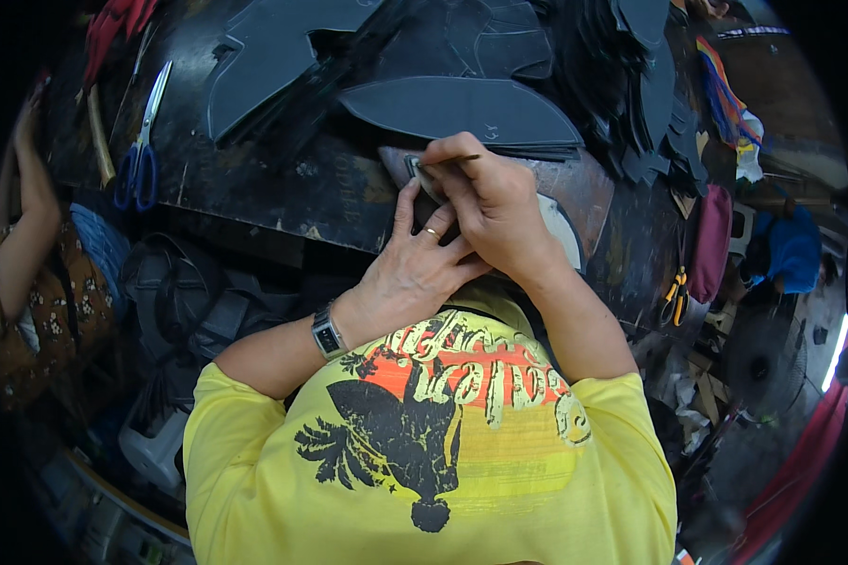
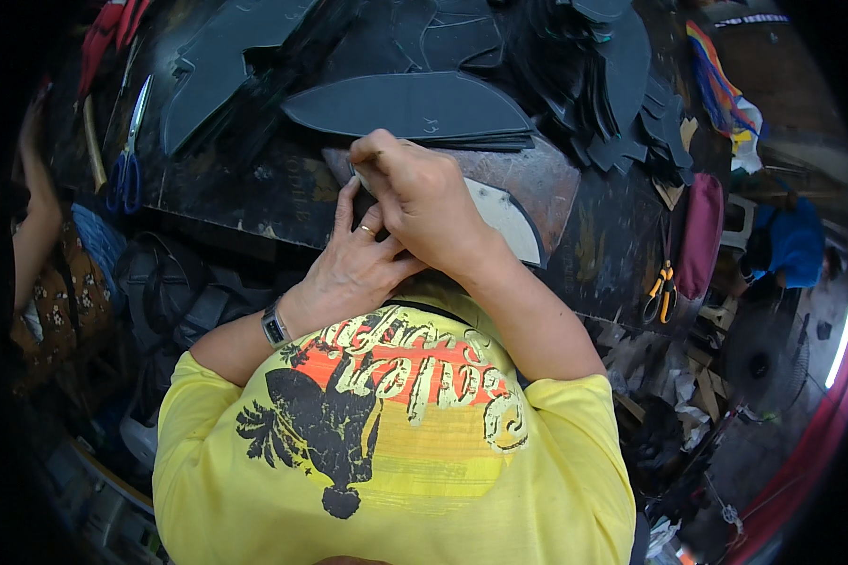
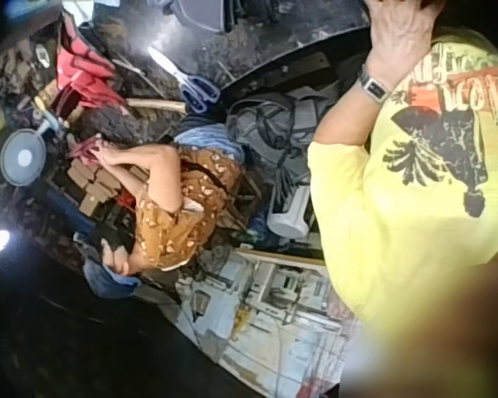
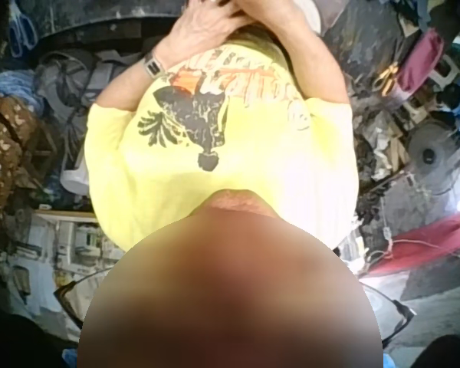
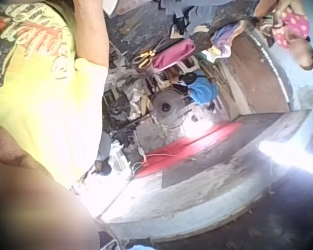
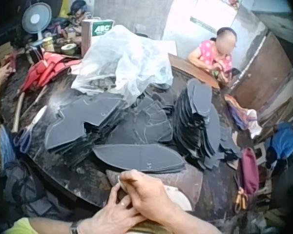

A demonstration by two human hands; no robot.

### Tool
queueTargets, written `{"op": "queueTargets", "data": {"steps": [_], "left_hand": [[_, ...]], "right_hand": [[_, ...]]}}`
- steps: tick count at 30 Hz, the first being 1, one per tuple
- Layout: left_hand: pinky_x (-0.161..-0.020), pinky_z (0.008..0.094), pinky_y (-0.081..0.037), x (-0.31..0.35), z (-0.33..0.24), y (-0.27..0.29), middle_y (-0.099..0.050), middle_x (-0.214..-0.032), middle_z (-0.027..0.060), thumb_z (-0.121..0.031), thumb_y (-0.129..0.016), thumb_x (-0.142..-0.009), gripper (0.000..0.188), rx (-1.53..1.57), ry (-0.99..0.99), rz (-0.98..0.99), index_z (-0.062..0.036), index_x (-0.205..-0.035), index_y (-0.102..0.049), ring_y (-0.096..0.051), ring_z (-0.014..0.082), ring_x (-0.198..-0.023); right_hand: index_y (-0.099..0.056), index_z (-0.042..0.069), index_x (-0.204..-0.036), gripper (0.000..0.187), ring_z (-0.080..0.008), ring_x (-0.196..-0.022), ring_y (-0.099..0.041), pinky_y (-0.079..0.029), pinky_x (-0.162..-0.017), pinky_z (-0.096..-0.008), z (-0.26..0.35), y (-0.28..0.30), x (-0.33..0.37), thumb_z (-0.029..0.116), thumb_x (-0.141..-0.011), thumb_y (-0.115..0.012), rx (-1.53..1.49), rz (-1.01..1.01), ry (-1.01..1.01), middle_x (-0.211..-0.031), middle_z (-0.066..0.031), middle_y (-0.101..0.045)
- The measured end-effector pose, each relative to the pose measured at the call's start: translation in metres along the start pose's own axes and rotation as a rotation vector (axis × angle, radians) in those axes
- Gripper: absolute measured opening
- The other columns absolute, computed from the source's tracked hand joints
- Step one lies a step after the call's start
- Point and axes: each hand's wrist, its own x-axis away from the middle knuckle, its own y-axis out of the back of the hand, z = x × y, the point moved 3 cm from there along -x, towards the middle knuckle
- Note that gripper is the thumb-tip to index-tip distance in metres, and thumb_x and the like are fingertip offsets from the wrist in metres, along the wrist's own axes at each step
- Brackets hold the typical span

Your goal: The person repeatedly places a template on black sheet material, marks around it with a pencil, and stacks the marked pieces. They also pack some finished pieces into a plastic bag.

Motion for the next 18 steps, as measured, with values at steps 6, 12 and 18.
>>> {"op": "queueTargets", "data": {"steps": [6,12,18], "left_hand": [[-0.114,0.0755,-0.015,-0.006,-0.002,0.011,-0.045,-0.151,0.0089,-0.033,-0.066,-0.088,0.06,-0.005,-0.002,0.062,-0.0248,-0.146,-0.055,-0.031,0.034,-0.147],[-0.116,0.0694,-0.02,-0.008,-0.004,0.024,-0.046,-0.15,0.0098,-0.029,-0.075,-0.088,0.062,0.026,-0.001,0.017,-0.0199,-0.145,-0.054,-0.036,0.0302,-0.144],[-0.109,0.0472,-0.04,-0.016,0.011,0.059,-0.06,-0.13,0.0146,-0.022,-0.078,-0.085,0.049,0.217,0.066,-0.148,-0.0089,-0.13,-0.064,-0.055,0.0321,-0.126]], "right_hand": [[-0.063,0.001,-0.11,0.011,-0.0249,-0.095,-0.073,-0.057,-0.084,-0.0353,-0.011,0.027,0.003,0.005,-0.1,-0.06,-0.242,-0.048,-0.178,-0.105,-0.0135,-0.072],[-0.065,-0.002,-0.115,0.026,-0.0238,-0.099,-0.068,-0.055,-0.089,-0.0361,-0.008,0.102,0.058,0.013,-0.094,-0.067,-0.052,-0.12,-0.444,-0.12,-0.0155,-0.066],[-0.062,0.001,-0.117,0.053,-0.0319,-0.105,-0.061,-0.05,-0.093,-0.0376,-0.005,0.089,0.1,0.018,-0.073,-0.087,0.553,-0.012,-0.342,-0.118,-0.0154,-0.06]]}}
